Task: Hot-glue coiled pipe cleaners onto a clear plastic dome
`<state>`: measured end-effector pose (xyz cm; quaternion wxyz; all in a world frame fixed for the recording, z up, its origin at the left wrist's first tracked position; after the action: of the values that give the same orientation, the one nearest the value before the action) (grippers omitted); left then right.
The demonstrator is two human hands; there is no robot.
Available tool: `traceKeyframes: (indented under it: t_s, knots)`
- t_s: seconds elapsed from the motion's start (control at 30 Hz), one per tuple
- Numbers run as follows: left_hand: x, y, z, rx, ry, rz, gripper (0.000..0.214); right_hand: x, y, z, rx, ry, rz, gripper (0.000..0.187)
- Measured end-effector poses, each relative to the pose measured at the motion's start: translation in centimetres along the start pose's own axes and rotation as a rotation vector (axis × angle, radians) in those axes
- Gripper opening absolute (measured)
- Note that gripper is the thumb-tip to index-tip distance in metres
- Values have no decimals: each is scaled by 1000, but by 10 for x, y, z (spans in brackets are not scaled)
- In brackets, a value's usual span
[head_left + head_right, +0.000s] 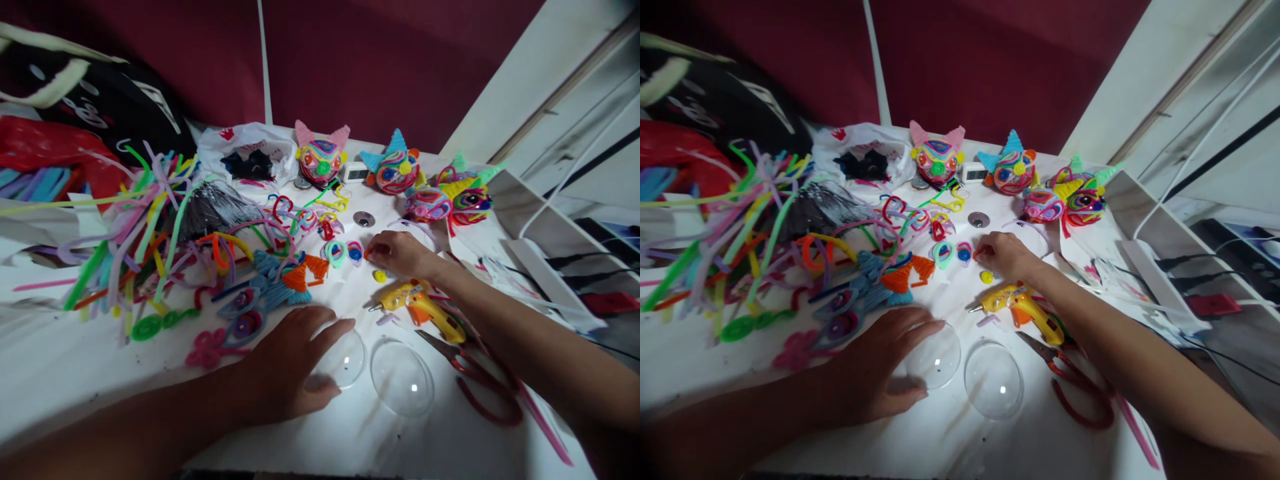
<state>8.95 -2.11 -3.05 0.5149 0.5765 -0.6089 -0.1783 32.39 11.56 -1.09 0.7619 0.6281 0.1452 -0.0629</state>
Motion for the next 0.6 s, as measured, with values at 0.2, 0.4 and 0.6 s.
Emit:
traceKeyframes:
  t_s: [0.2,0.4,0.6]
  knots:
    - [-1,-1,0,0,-2,8,80,1,2,2,4,-20,-82,18]
    - [-1,0,1,-4,-4,13,80,-1,2,4,37,-36,-228,11]
    - [-2,0,1,1,0,12,82,3,-2,2,34,-41,-370,14]
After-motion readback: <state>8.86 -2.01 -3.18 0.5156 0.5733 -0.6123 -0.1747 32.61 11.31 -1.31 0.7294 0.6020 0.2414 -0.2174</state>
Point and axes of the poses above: each hand's wrist, its own z-axis away from the middle knuckle, its own y-axis out of the back of the hand, x = y × z, the point moved 4 cm from there along -z, towards the middle knuckle, and after that the axes turned 12 degrees about -y, right-handed, at the moved point
